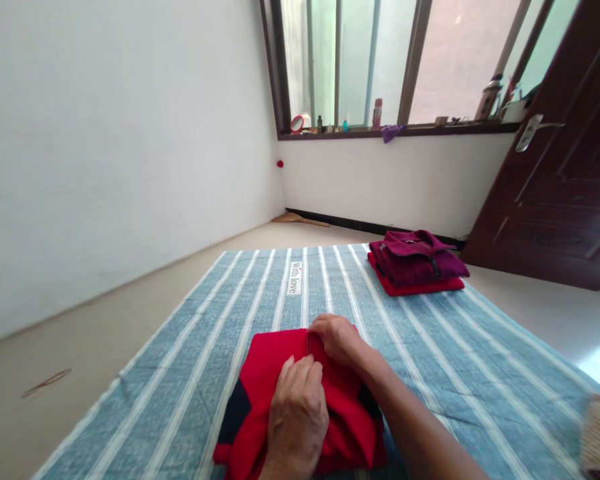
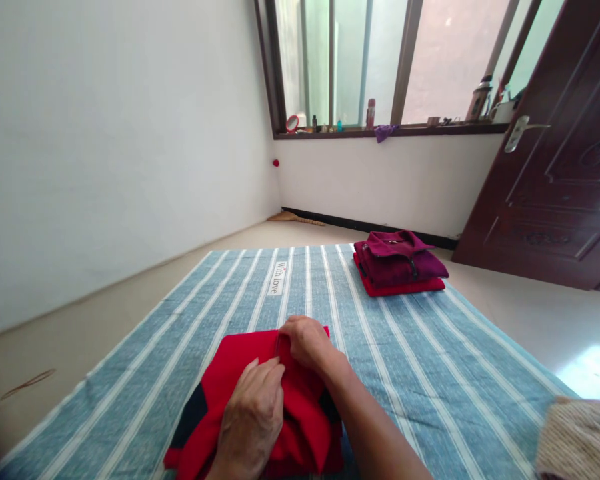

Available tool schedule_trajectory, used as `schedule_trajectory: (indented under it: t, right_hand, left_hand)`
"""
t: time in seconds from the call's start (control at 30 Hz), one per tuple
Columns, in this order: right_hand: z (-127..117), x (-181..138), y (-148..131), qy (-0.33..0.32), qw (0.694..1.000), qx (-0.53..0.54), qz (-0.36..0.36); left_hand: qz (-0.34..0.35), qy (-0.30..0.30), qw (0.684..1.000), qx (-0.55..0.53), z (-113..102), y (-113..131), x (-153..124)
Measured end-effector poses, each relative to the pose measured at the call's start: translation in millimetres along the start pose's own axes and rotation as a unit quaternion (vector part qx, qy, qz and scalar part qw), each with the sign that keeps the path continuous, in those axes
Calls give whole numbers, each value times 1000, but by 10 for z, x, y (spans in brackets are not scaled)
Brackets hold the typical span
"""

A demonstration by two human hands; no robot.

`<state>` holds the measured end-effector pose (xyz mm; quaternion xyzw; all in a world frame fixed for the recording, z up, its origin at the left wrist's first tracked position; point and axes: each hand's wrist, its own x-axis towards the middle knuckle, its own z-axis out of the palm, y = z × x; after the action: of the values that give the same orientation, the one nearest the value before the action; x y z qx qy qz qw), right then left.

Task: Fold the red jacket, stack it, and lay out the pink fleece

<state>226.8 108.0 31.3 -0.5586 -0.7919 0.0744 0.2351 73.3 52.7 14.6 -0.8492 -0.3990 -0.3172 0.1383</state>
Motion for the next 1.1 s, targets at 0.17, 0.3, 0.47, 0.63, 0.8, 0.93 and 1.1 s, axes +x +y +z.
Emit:
schedule_trajectory:
  t: [0.17, 0.3, 0.47, 0.63, 0.8, 0.93, 1.1]
  right_hand:
    - [-123, 130, 23, -66, 996, -50, -32]
    - [-274, 263, 35, -139, 984, -91, -66]
    - [-406, 316, -11, -174, 968, -151, -103]
    - [-428, 325, -27, -194, 949, -203, -143]
    - [-370, 347, -13, -194, 935, -245, -168]
    - [-325, 372, -15, -192, 926, -267, -186]
    - [-326, 388, -49, -200, 913, -288, -209]
  left_hand:
    - [-7, 2, 1000, -7, 36, -12, -13]
    - [-2, 21, 1000, -15, 41, -11, -4]
    - [-1, 25, 1000, -13, -7, 11, 29]
    - [0, 17, 1000, -6, -53, 31, 52]
    - [5, 27, 1000, 3, -37, 24, 45]
    - [14, 51, 999, 6, -10, 15, 32]
    - [-2, 21, 1000, -8, -52, 48, 33]
